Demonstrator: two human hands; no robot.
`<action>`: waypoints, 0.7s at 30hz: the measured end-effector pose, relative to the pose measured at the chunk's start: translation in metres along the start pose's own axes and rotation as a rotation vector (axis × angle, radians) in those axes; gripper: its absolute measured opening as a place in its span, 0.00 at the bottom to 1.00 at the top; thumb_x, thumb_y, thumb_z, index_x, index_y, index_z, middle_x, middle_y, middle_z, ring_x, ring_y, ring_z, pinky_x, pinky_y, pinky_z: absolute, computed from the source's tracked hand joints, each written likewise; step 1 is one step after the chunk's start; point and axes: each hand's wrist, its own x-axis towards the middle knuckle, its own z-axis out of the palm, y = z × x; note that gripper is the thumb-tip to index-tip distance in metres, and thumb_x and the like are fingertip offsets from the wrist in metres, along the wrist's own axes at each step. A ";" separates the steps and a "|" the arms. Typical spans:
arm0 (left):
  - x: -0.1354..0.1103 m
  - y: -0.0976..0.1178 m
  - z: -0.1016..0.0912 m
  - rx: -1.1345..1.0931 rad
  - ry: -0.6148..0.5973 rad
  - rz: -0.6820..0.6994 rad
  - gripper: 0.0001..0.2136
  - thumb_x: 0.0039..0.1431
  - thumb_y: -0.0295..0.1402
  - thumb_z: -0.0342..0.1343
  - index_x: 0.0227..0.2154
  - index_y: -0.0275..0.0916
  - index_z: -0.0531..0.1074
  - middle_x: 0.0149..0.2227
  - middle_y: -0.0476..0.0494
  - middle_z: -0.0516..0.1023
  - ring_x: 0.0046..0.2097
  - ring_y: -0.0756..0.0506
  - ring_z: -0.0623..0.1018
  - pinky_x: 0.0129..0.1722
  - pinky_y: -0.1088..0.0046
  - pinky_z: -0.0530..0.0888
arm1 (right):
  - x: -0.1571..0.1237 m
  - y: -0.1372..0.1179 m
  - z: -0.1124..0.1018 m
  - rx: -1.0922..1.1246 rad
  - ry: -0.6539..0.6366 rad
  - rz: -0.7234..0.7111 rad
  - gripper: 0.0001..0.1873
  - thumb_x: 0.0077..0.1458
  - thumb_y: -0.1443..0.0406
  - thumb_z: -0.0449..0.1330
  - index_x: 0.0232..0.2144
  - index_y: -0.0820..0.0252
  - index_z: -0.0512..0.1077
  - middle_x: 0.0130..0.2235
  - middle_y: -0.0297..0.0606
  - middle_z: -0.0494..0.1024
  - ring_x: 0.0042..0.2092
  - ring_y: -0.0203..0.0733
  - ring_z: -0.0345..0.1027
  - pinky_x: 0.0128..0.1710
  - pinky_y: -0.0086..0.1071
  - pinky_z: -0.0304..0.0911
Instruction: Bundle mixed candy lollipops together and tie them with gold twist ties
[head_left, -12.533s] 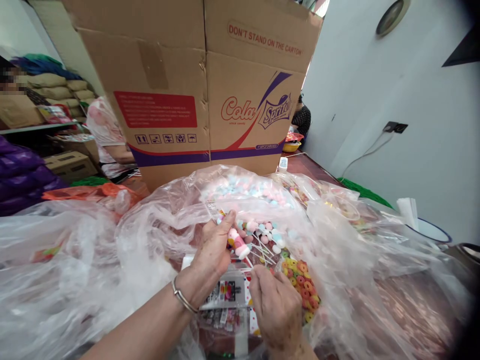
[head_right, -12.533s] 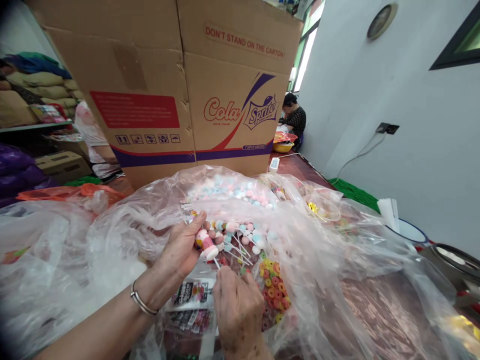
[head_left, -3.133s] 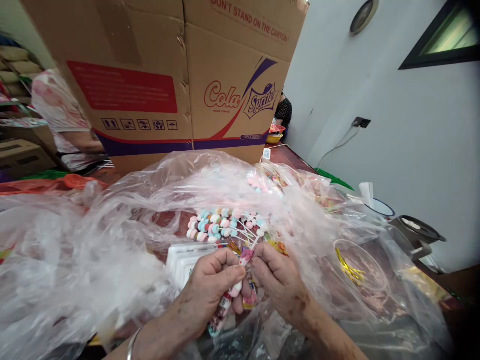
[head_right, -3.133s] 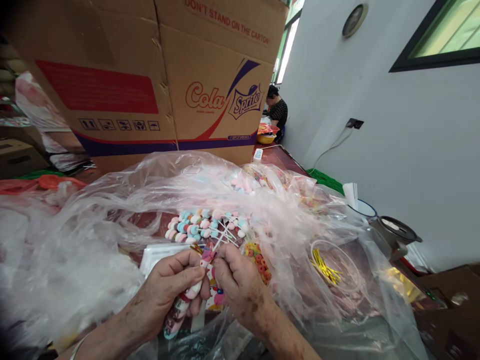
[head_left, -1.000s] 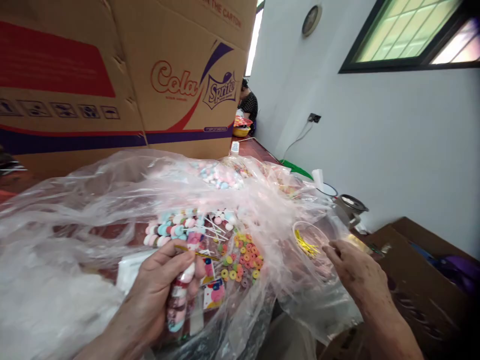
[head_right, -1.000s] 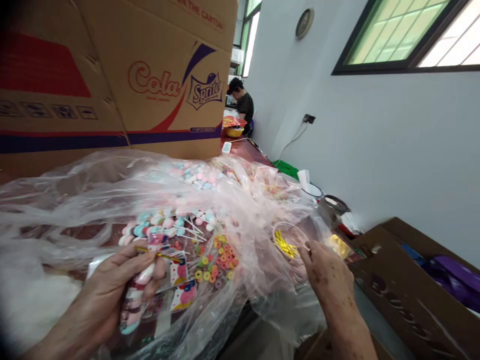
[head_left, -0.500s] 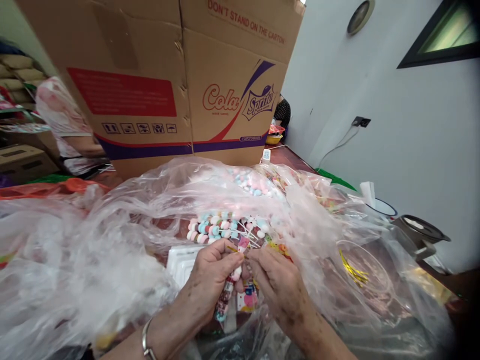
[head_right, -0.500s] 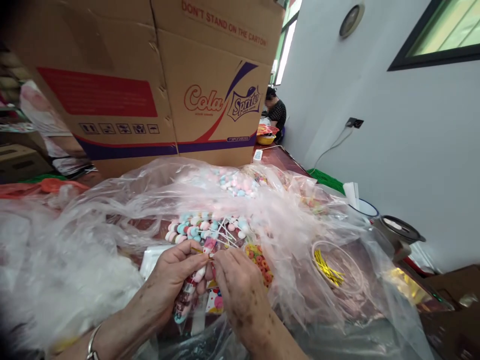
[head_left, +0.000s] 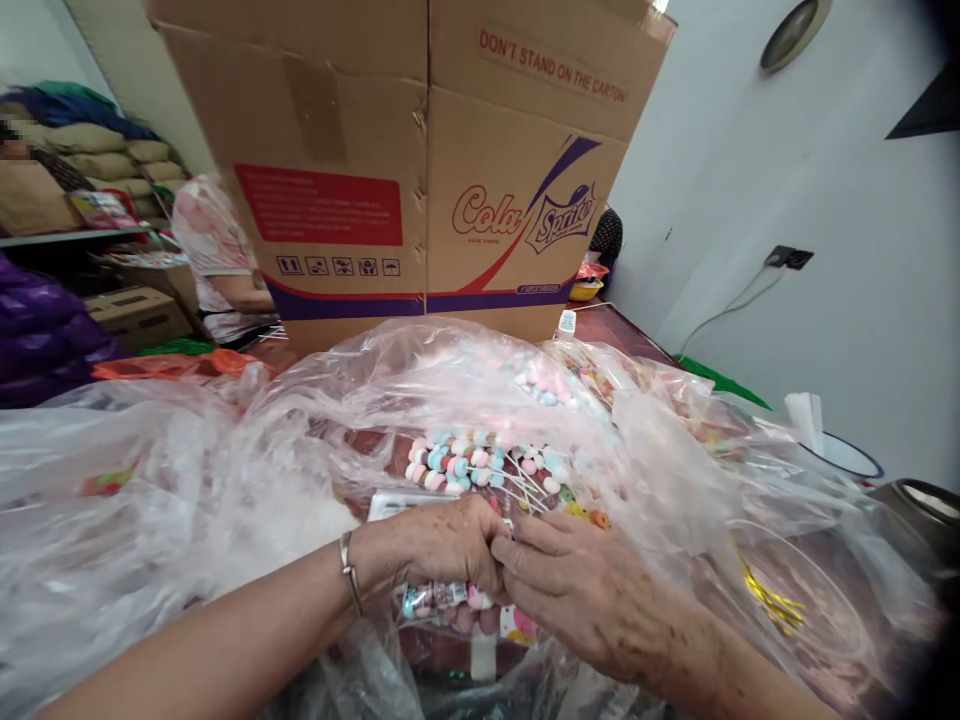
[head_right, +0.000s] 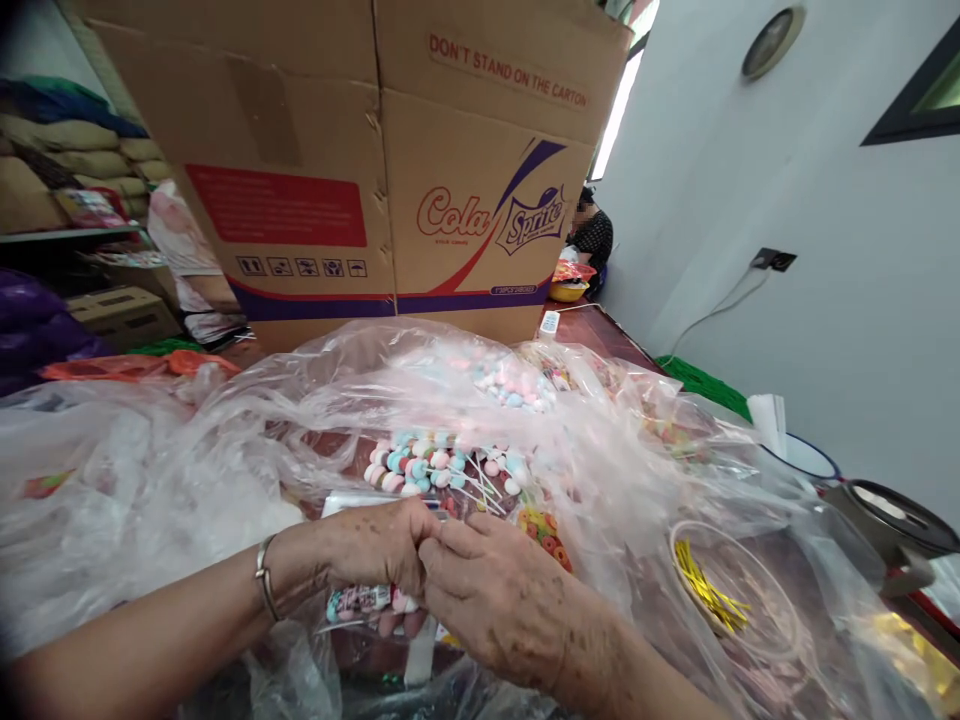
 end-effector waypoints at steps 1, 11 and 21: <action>-0.002 0.003 0.002 0.063 -0.048 -0.013 0.10 0.29 0.16 0.60 0.07 0.37 0.74 0.09 0.52 0.71 0.10 0.49 0.67 0.10 0.79 0.57 | -0.002 0.000 0.002 0.005 -0.006 -0.009 0.13 0.66 0.72 0.48 0.36 0.61 0.71 0.41 0.37 0.76 0.37 0.40 0.63 0.34 0.36 0.60; 0.002 -0.007 0.002 0.576 0.035 0.284 0.12 0.36 0.18 0.56 0.09 0.42 0.68 0.11 0.52 0.68 0.15 0.47 0.68 0.15 0.75 0.65 | -0.014 -0.013 0.030 -0.096 0.036 0.169 0.12 0.56 0.76 0.49 0.37 0.60 0.68 0.39 0.44 0.74 0.39 0.47 0.65 0.37 0.38 0.62; 0.007 -0.036 0.023 0.674 0.548 0.916 0.05 0.58 0.31 0.55 0.37 0.39 0.73 0.39 0.36 0.77 0.44 0.36 0.73 0.49 0.55 0.66 | 0.024 0.019 0.033 0.465 0.641 1.004 0.11 0.58 0.66 0.51 0.24 0.57 0.66 0.21 0.29 0.66 0.24 0.35 0.60 0.24 0.27 0.57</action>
